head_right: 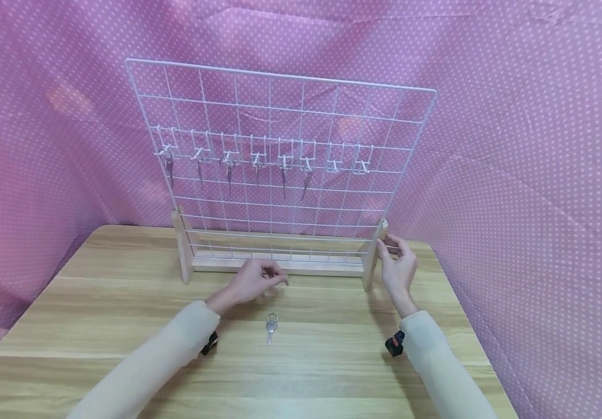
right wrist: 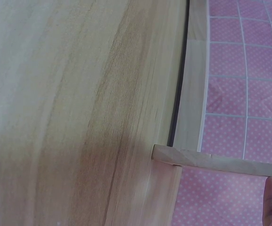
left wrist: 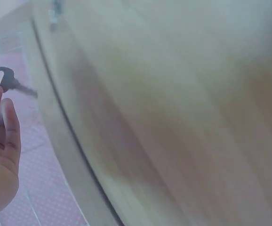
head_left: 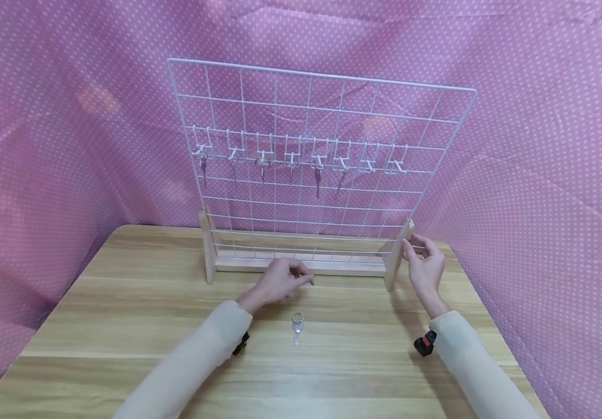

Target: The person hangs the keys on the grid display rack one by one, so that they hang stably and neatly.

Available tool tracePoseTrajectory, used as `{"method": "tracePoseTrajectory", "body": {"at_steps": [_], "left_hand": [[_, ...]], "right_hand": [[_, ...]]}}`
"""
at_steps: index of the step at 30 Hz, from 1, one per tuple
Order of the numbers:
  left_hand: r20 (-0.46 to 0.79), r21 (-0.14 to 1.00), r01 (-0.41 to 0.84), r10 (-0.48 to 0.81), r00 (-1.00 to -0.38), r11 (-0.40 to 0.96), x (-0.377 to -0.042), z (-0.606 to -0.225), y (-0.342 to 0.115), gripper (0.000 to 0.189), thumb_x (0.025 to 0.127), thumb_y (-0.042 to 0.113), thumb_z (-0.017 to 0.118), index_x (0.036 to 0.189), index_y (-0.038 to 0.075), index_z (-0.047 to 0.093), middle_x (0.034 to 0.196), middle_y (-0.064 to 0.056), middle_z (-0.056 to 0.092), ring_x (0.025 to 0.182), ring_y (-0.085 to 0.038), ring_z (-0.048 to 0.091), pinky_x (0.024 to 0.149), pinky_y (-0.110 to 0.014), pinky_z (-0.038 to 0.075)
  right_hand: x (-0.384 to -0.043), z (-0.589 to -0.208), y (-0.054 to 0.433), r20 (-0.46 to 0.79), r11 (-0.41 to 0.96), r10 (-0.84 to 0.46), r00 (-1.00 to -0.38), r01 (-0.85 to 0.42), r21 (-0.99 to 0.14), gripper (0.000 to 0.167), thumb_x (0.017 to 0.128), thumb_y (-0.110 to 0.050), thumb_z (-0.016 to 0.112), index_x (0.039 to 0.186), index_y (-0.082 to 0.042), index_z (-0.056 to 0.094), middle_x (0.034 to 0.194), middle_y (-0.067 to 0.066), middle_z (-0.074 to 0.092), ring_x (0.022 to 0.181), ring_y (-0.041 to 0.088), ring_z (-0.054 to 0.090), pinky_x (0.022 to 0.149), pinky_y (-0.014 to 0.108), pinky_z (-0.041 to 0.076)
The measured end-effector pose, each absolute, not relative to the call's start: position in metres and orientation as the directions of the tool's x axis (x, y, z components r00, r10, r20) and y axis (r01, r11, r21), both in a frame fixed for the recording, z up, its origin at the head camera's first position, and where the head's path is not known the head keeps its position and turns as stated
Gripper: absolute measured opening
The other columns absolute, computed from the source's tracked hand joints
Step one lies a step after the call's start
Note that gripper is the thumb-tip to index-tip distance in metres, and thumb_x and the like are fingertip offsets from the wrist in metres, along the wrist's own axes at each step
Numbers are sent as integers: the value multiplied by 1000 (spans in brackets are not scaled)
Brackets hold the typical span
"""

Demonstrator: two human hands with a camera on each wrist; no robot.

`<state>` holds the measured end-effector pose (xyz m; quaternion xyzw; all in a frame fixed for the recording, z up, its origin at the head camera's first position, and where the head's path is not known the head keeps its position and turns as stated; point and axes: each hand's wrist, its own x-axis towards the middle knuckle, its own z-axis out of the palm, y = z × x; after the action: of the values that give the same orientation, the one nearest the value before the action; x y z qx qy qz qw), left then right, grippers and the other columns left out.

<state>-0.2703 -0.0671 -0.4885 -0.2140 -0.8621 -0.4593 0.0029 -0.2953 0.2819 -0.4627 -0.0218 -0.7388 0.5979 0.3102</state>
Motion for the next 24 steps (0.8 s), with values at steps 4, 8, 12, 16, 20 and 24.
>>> {"method": "tracePoseTrajectory", "body": {"at_steps": [4,8,12,16,20,24], "left_hand": [[240,814,373,328,-914,445,-267,-477,-57,5,96,24,78,94,20,80,88,5,76,82,-8,65,72,-20,54],[292,819,395,292,-911,417,-262,-459,-47,7,97,25,78,95,19,81,90,4,78,82,-8,66,68,-20,53],[311,847,383,242,-919,368,-256,-435,-35,11,97,27,78,96,17,82,89,1,79,78,-11,65,58,-19,49],[337,874,382,194,-921,299,-251,-409,-25,14,96,28,79,96,14,82,87,-3,79,72,-12,63,54,-18,45],[383,882,418,188,-904,217,-246,-386,-15,14,97,26,78,96,13,82,87,-4,80,70,-11,63,54,-18,43],[394,896,422,186,-900,142,-242,-365,-5,16,98,26,77,98,11,82,88,-6,80,67,-7,61,54,-17,45]], "right_hand": [[-295,-463,282,444,282,398,-803,-353,-892,30,95,-9,79,119,8,72,89,-23,68,75,-7,67,68,18,62],[-295,-464,282,437,283,399,-806,-345,-895,31,95,-9,78,120,7,72,89,-23,68,75,-7,66,67,16,61],[-296,-462,281,426,288,407,-808,-329,-899,30,96,-7,77,122,8,71,91,-21,67,76,-7,66,69,19,63],[-289,-453,276,426,291,404,-809,-328,-899,29,95,-1,75,121,12,70,93,-15,68,77,-3,67,70,24,64],[-279,-441,270,445,299,384,-809,-347,-889,29,95,2,74,120,15,68,93,-13,71,76,-2,68,69,22,63],[-276,-439,269,457,290,375,-807,-366,-884,29,95,3,74,119,16,67,91,-17,71,76,-2,68,69,21,63]]}}
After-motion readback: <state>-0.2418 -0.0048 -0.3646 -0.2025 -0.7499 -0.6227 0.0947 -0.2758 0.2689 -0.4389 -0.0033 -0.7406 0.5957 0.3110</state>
